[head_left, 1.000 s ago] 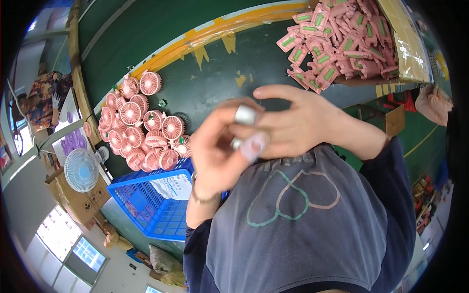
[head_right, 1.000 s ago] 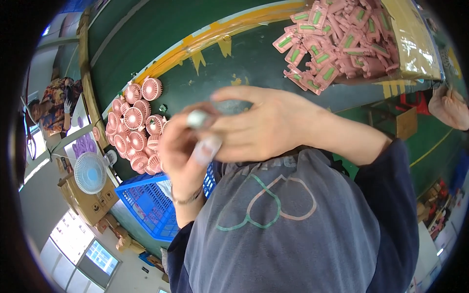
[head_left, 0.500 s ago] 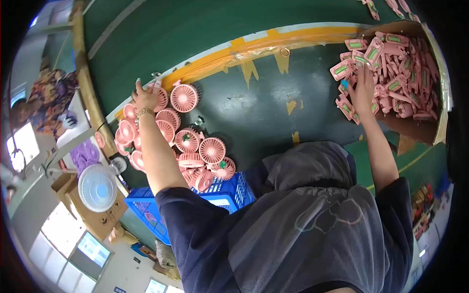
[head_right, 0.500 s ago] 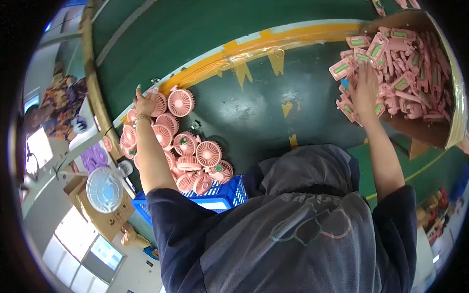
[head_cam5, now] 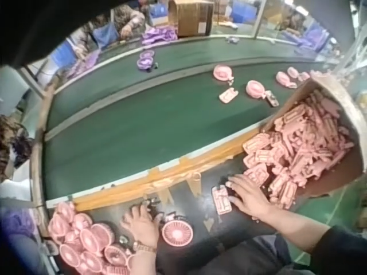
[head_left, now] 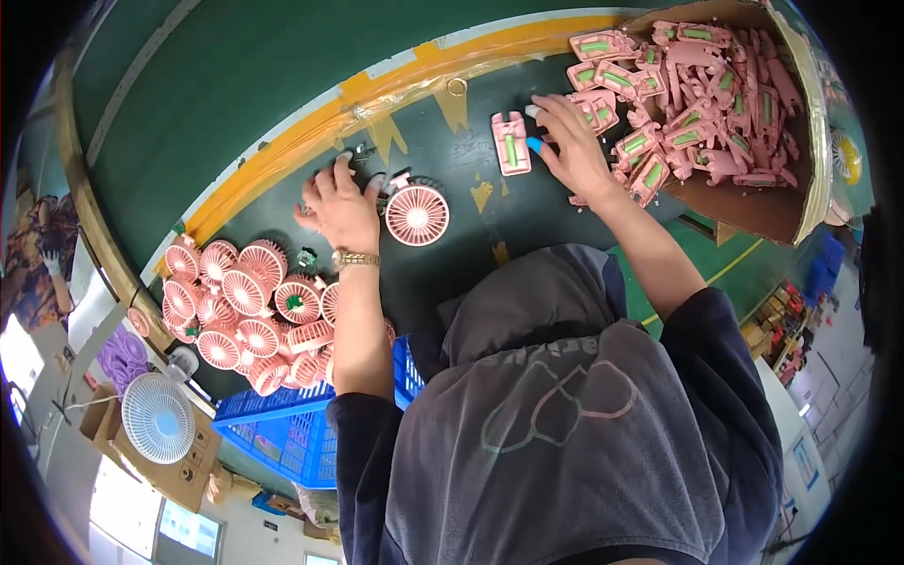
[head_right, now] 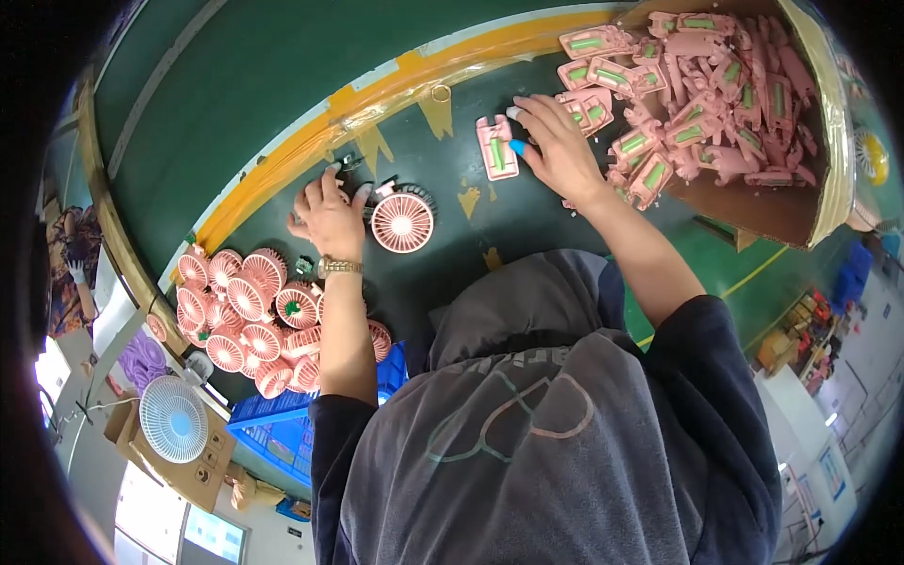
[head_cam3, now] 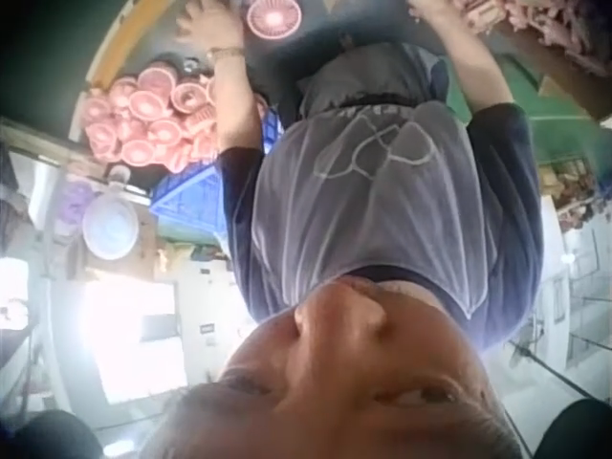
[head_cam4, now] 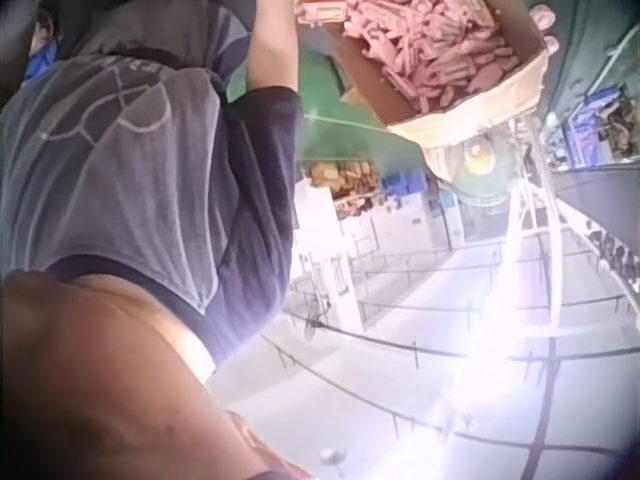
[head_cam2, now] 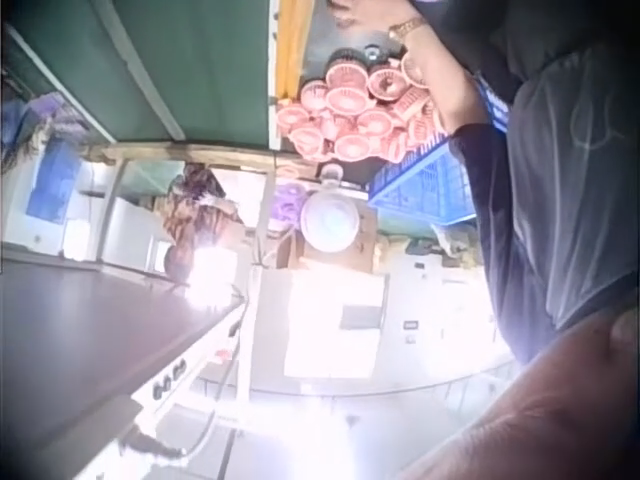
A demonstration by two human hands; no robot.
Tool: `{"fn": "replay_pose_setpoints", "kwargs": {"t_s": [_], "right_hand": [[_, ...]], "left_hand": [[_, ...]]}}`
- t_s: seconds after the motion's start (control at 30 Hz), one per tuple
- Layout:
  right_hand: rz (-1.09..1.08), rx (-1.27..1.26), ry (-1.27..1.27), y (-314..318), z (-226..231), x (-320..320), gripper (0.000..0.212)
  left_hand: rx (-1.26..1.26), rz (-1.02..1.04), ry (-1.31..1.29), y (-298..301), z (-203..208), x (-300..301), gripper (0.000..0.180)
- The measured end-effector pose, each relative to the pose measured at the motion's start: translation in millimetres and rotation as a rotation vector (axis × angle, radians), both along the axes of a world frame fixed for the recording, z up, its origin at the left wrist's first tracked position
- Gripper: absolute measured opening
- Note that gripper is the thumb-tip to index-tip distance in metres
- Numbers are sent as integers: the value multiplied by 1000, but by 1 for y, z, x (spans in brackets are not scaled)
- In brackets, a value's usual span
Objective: The person assembles small portable fans by hand, placing fan motors, propellers, and plastic parts into plastic fan housings at a factory workstation.
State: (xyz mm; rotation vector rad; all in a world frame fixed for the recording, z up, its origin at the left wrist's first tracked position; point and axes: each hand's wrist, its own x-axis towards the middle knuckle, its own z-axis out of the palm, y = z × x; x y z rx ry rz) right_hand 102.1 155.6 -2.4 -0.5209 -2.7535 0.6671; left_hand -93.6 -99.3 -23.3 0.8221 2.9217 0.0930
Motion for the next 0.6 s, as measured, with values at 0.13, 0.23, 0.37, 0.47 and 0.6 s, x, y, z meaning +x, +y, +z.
{"fn": "replay_pose_setpoints", "kwargs": {"t_s": [0.13, 0.23, 0.37, 0.47, 0.6], "right_hand": [[-347, 89, 27, 5, -1, 17, 46], [-165, 120, -47, 16, 4, 20, 50], [50, -6, -130, 20, -8, 3, 49], [150, 1, -81, 28, -33, 9, 40], [111, -275, 11, 25, -25, 14, 29]], "left_hand": [[52, -190, -16, 12, 4, -1, 40], [87, -253, -51, 15, -4, -5, 21], [484, -150, -36, 10, 2, -3, 21], [979, 233, -375, 18, 37, 13, 28], [1289, 291, -551, 10, 78, 30, 32]]}}
